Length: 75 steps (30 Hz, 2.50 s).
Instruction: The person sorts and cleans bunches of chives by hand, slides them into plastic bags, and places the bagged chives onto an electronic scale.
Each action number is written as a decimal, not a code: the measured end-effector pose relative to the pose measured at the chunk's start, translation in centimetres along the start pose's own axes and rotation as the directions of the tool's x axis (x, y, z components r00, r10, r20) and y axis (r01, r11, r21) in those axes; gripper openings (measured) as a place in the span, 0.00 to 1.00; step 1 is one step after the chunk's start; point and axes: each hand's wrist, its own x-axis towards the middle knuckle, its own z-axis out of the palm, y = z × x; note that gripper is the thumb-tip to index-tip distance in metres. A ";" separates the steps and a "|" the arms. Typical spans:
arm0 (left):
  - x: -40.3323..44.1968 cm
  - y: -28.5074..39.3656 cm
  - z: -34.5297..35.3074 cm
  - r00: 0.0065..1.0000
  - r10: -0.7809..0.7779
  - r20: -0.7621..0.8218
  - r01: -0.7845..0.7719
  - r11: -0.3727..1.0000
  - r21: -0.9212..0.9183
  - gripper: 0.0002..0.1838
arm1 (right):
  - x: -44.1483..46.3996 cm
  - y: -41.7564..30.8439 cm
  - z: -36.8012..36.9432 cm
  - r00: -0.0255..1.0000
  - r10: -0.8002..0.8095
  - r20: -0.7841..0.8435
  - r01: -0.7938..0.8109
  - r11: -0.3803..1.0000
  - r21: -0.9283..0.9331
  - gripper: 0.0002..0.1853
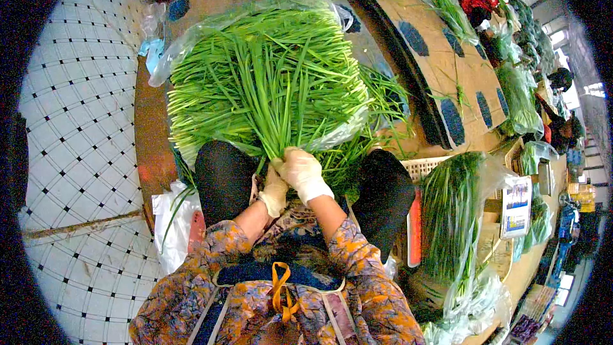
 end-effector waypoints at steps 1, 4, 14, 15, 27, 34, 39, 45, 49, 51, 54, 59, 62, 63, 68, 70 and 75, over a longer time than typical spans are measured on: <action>-0.7 0.7 0.7 0.984 0.164 0.064 -0.175 0.946 0.274 0.13 | 0.0 0.6 -0.1 1.000 0.023 -0.018 -0.022 0.998 0.067 0.20; -1.3 2.4 -0.7 0.973 -0.079 0.218 0.079 0.997 0.010 0.18 | -1.2 3.2 0.3 0.971 -0.118 -0.210 0.181 0.931 0.316 0.13; -0.7 2.4 0.4 0.958 -0.226 0.175 0.222 0.974 0.040 0.11 | -7.5 4.5 0.5 0.969 0.226 -0.096 0.043 0.228 0.973 0.08; -0.4 2.3 0.2 0.959 -0.225 0.172 0.222 0.974 0.039 0.11 | -7.5 6.3 1.8 0.942 0.320 -0.103 0.062 0.134 0.989 0.08; -0.5 1.3 0.5 0.997 -0.049 0.053 0.041 0.989 0.145 0.14 | -6.8 7.3 0.6 0.918 0.352 0.184 -0.289 0.275 0.917 0.20; -0.7 1.0 0.9 0.976 0.126 0.179 -0.180 0.927 0.328 0.19 | -0.2 2.4 0.1 0.980 0.082 -0.179 -0.027 0.957 0.290 0.18; -0.6 2.6 0.1 0.899 -0.155 0.411 0.222 0.968 -0.120 0.14 | 0.2 4.6 0.8 0.962 0.252 0.105 -0.186 0.325 0.927 0.08; -1.4 2.8 1.9 0.955 -0.177 0.237 0.218 0.963 -0.160 0.12 | -0.5 3.6 0.5 0.914 0.406 -0.004 -0.189 0.435 0.880 0.07; -1.2 2.3 1.4 0.971 -0.141 0.192 0.166 0.979 -0.122 0.13 | 0.0 2.8 -0.2 0.978 0.102 -0.180 -0.015 0.902 0.431 0.12; -0.8 1.5 0.5 0.964 -0.116 0.240 0.143 0.985 -0.100 0.14 | 0.9 2.4 0.1 0.986 0.082 -0.146 -0.020 0.923 0.385 0.13; -0.8 1.9 0.2 0.947 -0.098 0.307 0.155 0.973 -0.169 0.16 | 1.5 2.1 0.5 0.986 0.010 -0.168 0.048 0.940 0.338 0.12; -1.9 4.2 2.0 0.936 -0.215 0.280 0.313 0.871 -0.378 0.15 | -1.6 1.9 0.1 0.978 0.024 -0.209 0.068 0.904 0.421 0.13; 0.4 1.3 -0.2 0.956 -0.223 0.191 0.255 0.953 -0.162 0.15 | -3.7 3.0 1.8 0.941 -0.147 -0.305 0.286 0.825 0.487 0.08; 0.5 0.9 -0.5 0.955 -0.225 0.191 0.257 0.952 -0.164 0.15 | -4.3 3.1 1.9 0.942 -0.145 -0.304 0.284 0.826 0.486 0.08; -0.2 2.4 0.3 0.923 -0.215 0.320 0.265 0.957 -0.122 0.17 | -5.0 6.4 0.9 0.916 0.384 -0.116 0.079 0.110 0.991 0.11; -0.4 2.7 0.4 0.887 -0.182 0.425 0.247 0.964 -0.102 0.24 | -5.2 7.9 0.6 0.904 0.404 0.143 -0.236 0.191 0.953 0.14; -0.3 1.8 0.0 0.896 -0.107 0.431 0.217 0.952 -0.216 0.23 | -2.4 2.7 -1.2 0.954 0.111 -0.278 0.026 0.895 0.446 0.10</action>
